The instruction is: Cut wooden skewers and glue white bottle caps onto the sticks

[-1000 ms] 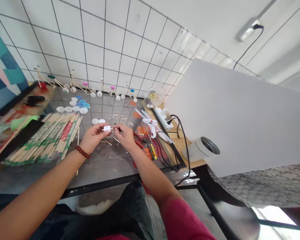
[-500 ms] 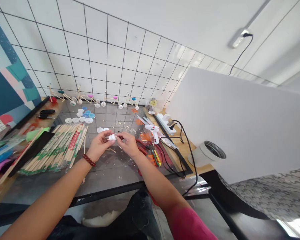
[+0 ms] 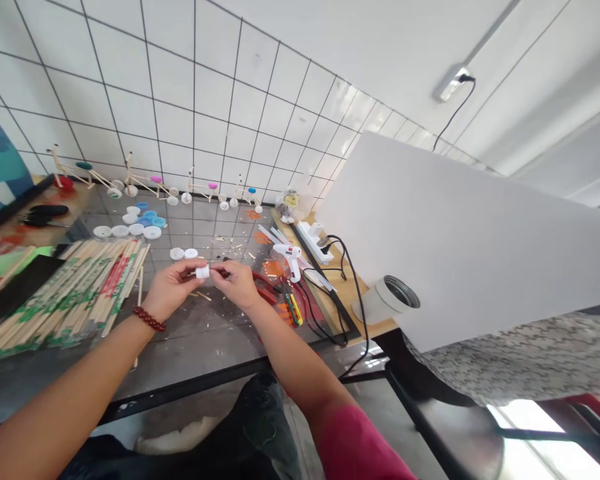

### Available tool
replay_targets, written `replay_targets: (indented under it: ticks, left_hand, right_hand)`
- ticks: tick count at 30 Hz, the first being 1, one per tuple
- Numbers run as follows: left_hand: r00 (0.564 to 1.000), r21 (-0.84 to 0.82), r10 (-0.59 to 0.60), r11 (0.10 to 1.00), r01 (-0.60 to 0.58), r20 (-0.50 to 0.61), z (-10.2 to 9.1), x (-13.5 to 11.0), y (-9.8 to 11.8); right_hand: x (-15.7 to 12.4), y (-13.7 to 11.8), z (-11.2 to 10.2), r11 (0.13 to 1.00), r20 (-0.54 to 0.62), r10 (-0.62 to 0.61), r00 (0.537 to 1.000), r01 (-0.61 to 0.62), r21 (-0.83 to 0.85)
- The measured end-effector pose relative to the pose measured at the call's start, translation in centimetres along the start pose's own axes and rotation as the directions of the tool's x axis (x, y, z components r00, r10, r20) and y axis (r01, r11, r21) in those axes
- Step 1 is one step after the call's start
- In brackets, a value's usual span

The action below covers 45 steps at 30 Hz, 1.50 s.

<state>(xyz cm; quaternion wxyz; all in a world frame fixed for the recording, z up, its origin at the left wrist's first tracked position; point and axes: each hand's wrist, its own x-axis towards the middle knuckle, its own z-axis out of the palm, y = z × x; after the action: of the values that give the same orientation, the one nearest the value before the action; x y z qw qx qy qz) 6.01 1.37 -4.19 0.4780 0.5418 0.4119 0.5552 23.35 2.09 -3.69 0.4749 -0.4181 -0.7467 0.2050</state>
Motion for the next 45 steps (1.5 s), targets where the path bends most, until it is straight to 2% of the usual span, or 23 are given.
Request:
replay_targets:
  ticks: [3, 7, 10, 12, 16, 19, 24, 26, 30, 32, 38, 42, 45]
  left_hand:
    - [0.999, 0.025, 0.039, 0.999, -0.039, -0.011, 0.1, 0.0, 0.0]
    - [0.999, -0.008, 0.034, 0.999, -0.034, -0.021, 0.4, -0.1, 0.3]
    - [0.999, -0.032, 0.030, 0.999, -0.031, -0.038, 0.4, -0.1, 0.5]
    - [0.998, -0.035, 0.038, 0.999, -0.040, -0.057, 0.3, -0.2, 0.6]
    - [0.997, -0.017, 0.053, 0.998, -0.054, -0.048, 0.4, -0.3, 0.9]
    - [0.992, 0.064, 0.125, 0.990, -0.123, -0.032, 0.4, -0.4, 1.1]
    - [0.971, 0.222, 0.240, 0.946, -0.236, 0.007, 0.5, -0.7, 1.4]
    - [0.978, 0.182, 0.209, 0.962, -0.204, -0.006, 0.6, -0.7, 1.5]
    - [0.999, -0.018, 0.005, 1.000, -0.006, -0.053, 0.6, -0.6, 1.6]
    - [0.996, -0.070, -0.048, 0.997, 0.043, -0.071, 0.7, -0.6, 1.7]
    - [0.997, -0.037, -0.027, 0.999, 0.024, -0.074, 0.8, -0.7, 1.8]
    - [0.997, -0.004, -0.006, 1.000, 0.005, -0.072, 0.9, -0.8, 1.7]
    - [0.996, -0.088, -0.063, 0.994, 0.057, -0.067, 1.1, -0.8, 1.6]
  right_hand:
    - [0.0, 0.0, 0.4, 0.996, -0.014, 0.081, 0.997, -0.080, 0.049]
    - [0.2, -0.1, 0.4, 0.972, -0.006, 0.197, 0.980, -0.194, 0.129]
    - [0.4, -0.2, 0.2, 0.901, 0.054, 0.337, 0.940, -0.338, 0.273]
    - [0.4, -0.2, 0.0, 0.867, 0.092, 0.367, 0.926, -0.376, 0.327]
    - [0.3, -0.3, 0.0, 0.914, 0.106, 0.283, 0.953, -0.301, 0.272]
    - [0.2, -0.3, 0.3, 0.940, 0.114, 0.233, 0.966, -0.253, 0.229]
    - [0.1, -0.3, 0.6, 0.959, 0.088, 0.228, 0.970, -0.239, 0.152]
    - [0.2, -0.4, 0.6, 0.961, 0.066, 0.233, 0.970, -0.240, 0.135]
    - [0.3, -0.1, 0.5, 0.958, 0.032, 0.232, 0.972, -0.234, 0.168]
    - [0.3, 0.0, 0.6, 0.957, 0.023, 0.210, 0.977, -0.210, 0.201]
    - [0.1, -0.5, 0.6, 0.988, -0.022, 0.082, 0.996, -0.078, 0.134]
    - [0.0, -0.6, 0.5, 0.997, -0.039, 0.057, 0.998, -0.055, 0.055]
    - [0.1, -0.5, 0.3, 0.996, -0.044, 0.082, 0.996, -0.081, 0.025]
